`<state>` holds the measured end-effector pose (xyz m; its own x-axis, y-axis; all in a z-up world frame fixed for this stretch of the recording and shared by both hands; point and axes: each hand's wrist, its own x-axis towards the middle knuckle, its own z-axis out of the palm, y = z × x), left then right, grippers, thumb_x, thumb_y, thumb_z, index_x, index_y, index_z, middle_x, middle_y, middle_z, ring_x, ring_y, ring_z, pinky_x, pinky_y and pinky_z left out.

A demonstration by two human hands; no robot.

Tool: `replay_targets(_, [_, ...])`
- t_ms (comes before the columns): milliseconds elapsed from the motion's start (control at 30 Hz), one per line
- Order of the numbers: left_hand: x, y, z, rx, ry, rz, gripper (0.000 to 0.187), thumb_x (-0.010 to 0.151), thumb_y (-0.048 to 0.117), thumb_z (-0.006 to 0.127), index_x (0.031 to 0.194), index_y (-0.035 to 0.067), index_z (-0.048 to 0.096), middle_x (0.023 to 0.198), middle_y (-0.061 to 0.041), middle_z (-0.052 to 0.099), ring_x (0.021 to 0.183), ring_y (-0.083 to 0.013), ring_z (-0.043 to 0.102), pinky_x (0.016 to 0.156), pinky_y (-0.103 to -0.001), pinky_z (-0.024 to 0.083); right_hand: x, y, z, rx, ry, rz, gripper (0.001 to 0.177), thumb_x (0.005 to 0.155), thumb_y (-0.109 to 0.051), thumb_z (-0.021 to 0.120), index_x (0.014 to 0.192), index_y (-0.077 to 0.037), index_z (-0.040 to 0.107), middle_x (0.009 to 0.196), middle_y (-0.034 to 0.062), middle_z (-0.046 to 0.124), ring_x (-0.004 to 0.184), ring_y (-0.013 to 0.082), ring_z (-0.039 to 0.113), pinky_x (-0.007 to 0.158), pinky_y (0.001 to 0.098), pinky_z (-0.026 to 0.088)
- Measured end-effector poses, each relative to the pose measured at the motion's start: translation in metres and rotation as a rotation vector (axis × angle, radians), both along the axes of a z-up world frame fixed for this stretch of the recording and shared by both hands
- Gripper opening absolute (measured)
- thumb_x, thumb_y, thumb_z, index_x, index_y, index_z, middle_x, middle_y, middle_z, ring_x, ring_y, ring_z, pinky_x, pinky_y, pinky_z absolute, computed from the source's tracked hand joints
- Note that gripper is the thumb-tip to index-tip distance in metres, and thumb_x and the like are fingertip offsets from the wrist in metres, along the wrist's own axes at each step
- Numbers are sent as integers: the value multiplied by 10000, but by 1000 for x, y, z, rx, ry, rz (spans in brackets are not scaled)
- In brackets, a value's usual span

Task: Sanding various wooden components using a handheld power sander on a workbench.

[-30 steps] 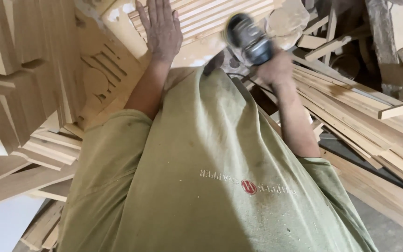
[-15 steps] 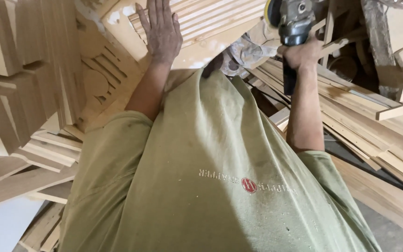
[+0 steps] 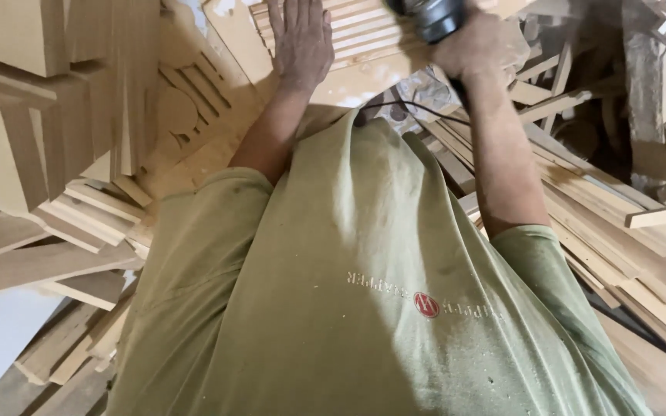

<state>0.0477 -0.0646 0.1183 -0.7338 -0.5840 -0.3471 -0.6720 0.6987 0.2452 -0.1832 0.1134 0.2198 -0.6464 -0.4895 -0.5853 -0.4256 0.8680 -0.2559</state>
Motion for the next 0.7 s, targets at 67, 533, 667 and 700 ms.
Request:
replay_targets(67, [2, 2, 1, -20, 38, -2, 633, 1294, 408, 253, 1824, 62, 240, 1890, -213, 227, 1739, -416, 141, 1364, -636, -45, 30, -18, 27, -51, -257, -178, 772, 820, -430, 806, 1530, -208, 603, 1432, -17, 782, 1331, 205, 730, 1171, 292, 569])
replay_targets(533, [-1, -1, 5, -24, 44, -7, 691, 1266, 460, 174, 1822, 62, 274, 1889, -194, 244, 1734, -390, 124, 1360, -641, -71, -11, 167, -12, 16, 21, -127, 656, 845, -437, 987, 1422, -232, 755, 1281, 44, 851, 1128, 235, 813, 964, 392, 642])
replay_targets(667, [2, 2, 24, -81, 74, -19, 700, 1280, 487, 247, 1800, 19, 275, 1861, -236, 283, 1711, -424, 202, 1364, -625, 50, -12, 187, -26, -127, 41, -420, 464, 787, -181, 906, 1236, -161, 788, 1137, 9, 865, 959, 152, 808, 890, 358, 690])
replay_targets(700, [2, 1, 24, -116, 118, -23, 720, 1277, 501, 242, 1795, 2, 281, 1854, -247, 289, 1707, -425, 213, 1362, -628, 53, -9, 184, -23, -153, 2, -572, 453, 780, -206, 901, 1216, -164, 789, 1146, 0, 858, 970, 140, 802, 918, 353, 699])
